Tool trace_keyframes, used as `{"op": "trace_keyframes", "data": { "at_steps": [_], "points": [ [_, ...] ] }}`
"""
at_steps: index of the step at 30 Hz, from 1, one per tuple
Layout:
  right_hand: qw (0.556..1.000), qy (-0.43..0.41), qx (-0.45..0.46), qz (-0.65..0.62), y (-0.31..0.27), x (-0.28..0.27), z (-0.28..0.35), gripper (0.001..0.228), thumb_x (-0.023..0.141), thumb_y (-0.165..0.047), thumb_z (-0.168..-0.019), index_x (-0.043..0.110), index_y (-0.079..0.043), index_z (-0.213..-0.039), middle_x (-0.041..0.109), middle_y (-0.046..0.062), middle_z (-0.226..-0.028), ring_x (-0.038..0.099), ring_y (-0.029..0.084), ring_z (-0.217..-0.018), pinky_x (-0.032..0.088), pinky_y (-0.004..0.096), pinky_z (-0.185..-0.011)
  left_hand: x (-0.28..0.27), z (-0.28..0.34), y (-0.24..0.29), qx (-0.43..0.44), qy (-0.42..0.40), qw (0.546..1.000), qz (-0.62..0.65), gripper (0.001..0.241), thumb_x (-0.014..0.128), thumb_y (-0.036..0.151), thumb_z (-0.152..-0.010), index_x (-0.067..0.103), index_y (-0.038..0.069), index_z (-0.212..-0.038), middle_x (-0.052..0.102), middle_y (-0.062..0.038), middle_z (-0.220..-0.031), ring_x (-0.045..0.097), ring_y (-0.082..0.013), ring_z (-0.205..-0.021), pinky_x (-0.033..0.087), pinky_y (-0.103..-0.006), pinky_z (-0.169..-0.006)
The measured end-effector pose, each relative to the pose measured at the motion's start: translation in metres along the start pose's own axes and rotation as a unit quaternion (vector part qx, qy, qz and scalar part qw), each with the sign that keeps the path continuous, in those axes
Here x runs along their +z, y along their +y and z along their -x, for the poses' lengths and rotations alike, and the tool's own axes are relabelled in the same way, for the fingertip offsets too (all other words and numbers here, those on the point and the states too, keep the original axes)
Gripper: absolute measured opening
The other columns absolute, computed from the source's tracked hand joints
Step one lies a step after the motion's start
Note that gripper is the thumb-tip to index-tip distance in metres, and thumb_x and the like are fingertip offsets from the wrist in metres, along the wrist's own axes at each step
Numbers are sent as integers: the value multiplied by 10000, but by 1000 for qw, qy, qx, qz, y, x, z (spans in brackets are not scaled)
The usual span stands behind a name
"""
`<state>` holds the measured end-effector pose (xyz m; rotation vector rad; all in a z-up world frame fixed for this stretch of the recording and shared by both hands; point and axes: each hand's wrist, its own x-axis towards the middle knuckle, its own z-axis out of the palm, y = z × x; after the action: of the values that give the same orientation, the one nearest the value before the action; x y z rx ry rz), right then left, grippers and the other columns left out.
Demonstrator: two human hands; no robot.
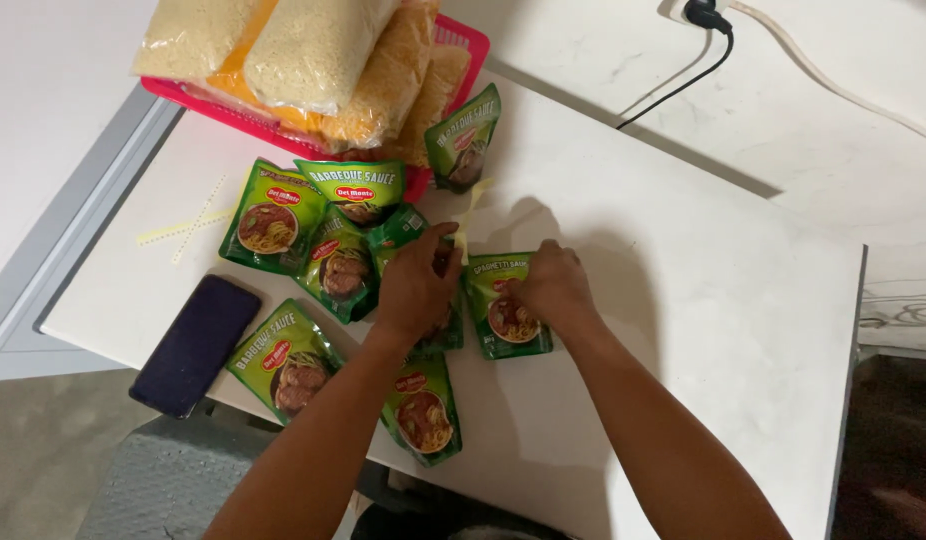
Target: Applying price stickers to sauce pouches and arranging them on a retail shelf.
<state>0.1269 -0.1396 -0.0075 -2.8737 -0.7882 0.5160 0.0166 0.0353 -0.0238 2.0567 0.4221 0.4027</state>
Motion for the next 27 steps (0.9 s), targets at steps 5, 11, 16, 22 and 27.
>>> {"op": "trace_keyframes", "data": {
  "at_steps": [5, 11, 16, 22, 27],
  "points": [
    [936, -83, 237, -247, 18, -5, 5, 409, 689, -277, -934, 686, 34, -1199, 729, 225, -1150, 728, 303, -1043, 581, 402, -873, 3, -1, 0, -32, 12, 999, -9, 350, 714, 212, -912, 673, 104, -1242, 750, -122, -987, 727, -302, -870, 580, -421, -779],
    [852, -53, 257, -454, 37, 25, 14, 360, 621, -238, -972, 723, 47, -1167, 751, 150, -1065, 689, 240, -960, 566, 375, -816, 10, 2, -5, 112, 98, 985, -84, 475, 743, 170, -871, 612, 41, -1309, 561, -198, -1209, 652, -397, -1004, 553, -437, -826],
    [724, -32, 213, -656, 37, -8, 43, 288, 623, -251, -980, 676, 5, -1100, 690, 106, -986, 637, 193, -897, 563, 353, -807, 2, 7, 17, -15, 7, 1000, -24, 413, 703, 151, -890, 615, 73, -1286, 601, -167, -1190, 686, -318, -823, 561, -402, -788],
    [617, 15, 74, -784, 68, 5, 56, 170, 621, -213, -1031, 625, -43, -1038, 628, 35, -947, 580, 118, -822, 522, 294, -713, 27, 21, 36, 58, -4, 996, 63, 480, 737, 243, -926, 594, 2, -1316, 682, -177, -1181, 692, -281, -1013, 565, -397, -873],
    [521, 53, 71, -849, 62, -21, 60, 116, 679, -146, -1043, 625, -48, -1010, 615, 22, -914, 564, 85, -754, 443, 216, -575, 24, 9, 78, -179, -229, 914, 283, 508, 711, 419, -916, 619, 31, -1232, 742, -114, -1104, 698, -154, -948, 578, -320, -801]
  ]
}}
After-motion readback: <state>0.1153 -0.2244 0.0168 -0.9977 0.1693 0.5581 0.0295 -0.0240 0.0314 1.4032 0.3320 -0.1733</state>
